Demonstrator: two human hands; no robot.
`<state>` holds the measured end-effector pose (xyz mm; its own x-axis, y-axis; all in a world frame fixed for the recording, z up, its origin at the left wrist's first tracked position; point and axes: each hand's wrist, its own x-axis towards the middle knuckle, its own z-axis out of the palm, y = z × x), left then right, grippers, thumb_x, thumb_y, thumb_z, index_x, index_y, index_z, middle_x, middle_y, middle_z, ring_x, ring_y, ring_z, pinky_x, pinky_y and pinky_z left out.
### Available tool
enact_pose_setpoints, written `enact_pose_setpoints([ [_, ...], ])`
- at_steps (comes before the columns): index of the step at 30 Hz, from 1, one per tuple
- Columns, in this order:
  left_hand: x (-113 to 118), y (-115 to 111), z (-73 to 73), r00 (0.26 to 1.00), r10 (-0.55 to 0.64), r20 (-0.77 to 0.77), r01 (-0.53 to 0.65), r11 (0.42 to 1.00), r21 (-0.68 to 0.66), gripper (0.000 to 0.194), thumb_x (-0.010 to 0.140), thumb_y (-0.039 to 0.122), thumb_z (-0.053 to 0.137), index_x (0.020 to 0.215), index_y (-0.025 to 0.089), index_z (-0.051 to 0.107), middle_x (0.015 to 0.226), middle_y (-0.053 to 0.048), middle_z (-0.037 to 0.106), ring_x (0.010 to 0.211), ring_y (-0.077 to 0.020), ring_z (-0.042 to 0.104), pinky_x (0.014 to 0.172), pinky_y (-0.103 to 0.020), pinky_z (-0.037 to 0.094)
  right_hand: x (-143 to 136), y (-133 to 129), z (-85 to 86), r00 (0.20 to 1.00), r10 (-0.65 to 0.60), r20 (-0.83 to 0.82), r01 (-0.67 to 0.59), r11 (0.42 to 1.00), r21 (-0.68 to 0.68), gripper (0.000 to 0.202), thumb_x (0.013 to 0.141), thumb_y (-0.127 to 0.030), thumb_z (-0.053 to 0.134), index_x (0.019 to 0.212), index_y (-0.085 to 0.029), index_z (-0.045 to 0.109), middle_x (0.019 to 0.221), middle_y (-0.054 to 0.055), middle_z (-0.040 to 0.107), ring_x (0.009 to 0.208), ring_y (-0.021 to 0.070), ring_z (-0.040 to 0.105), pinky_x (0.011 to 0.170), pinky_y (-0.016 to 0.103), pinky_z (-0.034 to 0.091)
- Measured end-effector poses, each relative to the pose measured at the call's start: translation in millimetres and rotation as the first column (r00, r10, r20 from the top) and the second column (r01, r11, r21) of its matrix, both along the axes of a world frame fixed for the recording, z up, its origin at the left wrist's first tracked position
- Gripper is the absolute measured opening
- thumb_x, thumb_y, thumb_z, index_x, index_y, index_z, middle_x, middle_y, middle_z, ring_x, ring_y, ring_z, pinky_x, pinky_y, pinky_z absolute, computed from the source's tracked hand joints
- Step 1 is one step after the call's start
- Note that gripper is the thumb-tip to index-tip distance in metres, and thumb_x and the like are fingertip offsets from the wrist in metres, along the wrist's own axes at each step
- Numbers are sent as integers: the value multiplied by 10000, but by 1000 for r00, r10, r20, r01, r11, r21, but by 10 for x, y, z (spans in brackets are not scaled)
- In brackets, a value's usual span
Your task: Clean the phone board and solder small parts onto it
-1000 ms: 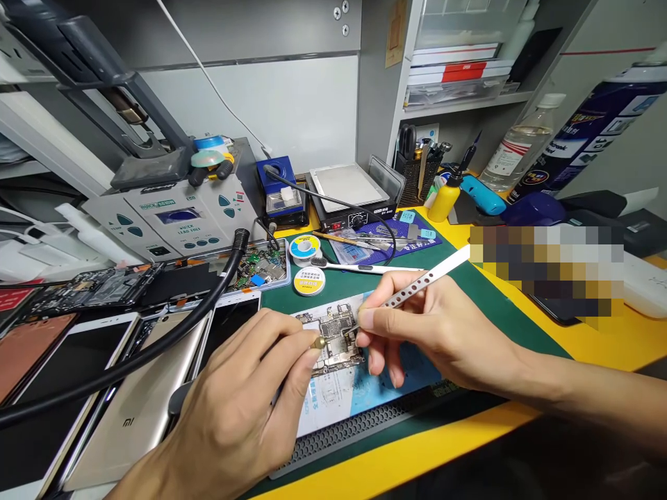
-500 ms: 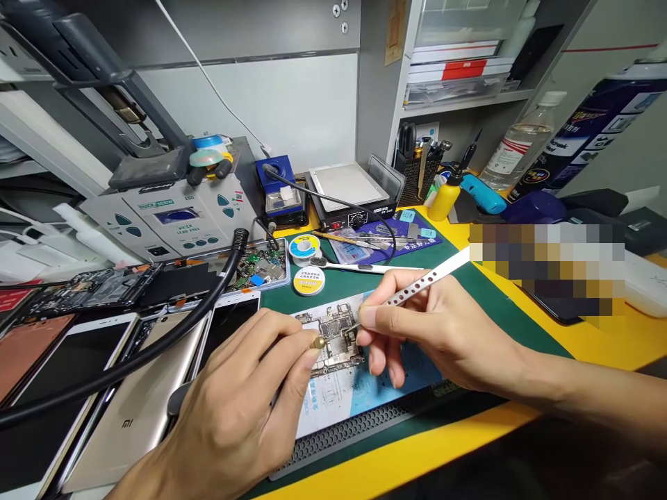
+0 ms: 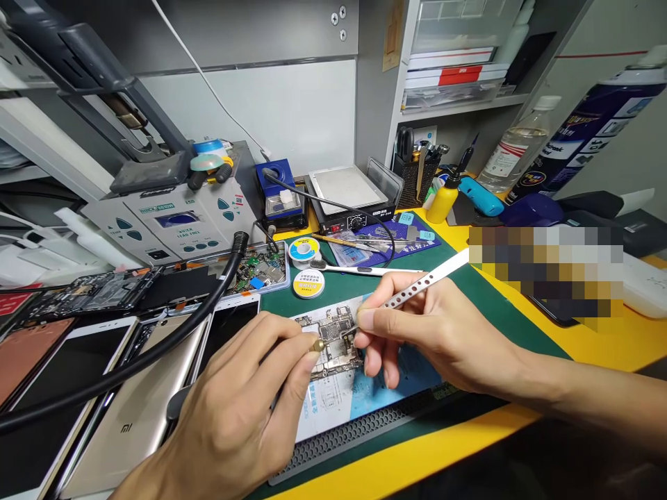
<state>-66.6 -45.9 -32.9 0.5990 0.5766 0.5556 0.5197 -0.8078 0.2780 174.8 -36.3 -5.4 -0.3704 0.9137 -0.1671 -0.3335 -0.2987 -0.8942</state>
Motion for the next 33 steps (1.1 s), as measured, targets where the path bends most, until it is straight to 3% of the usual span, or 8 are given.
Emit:
enact_pose_setpoints([
  [9,20,-5,-7,1000,8,0,-8,1000,8,241,993,-1,576,1173,147,639,1036,-70,629,920,-173,597,821,-318,529,7,-9,10,1000,-5,21,5,1000,5,323,728,-284,964,738,-134,679,713,53,764,543,151,719,464,215,588],
  [33,-4,-10,-15,1000,-1,-2,1,1000,7,227,991,-14,600,1174,112,644,1064,-75,617,956,-158,575,856,-319,514,-4,0,-1,1000,-1,-8,1,1000,5,269,751,-195,933,734,-122,675,712,53,770,544,147,731,466,198,602],
])
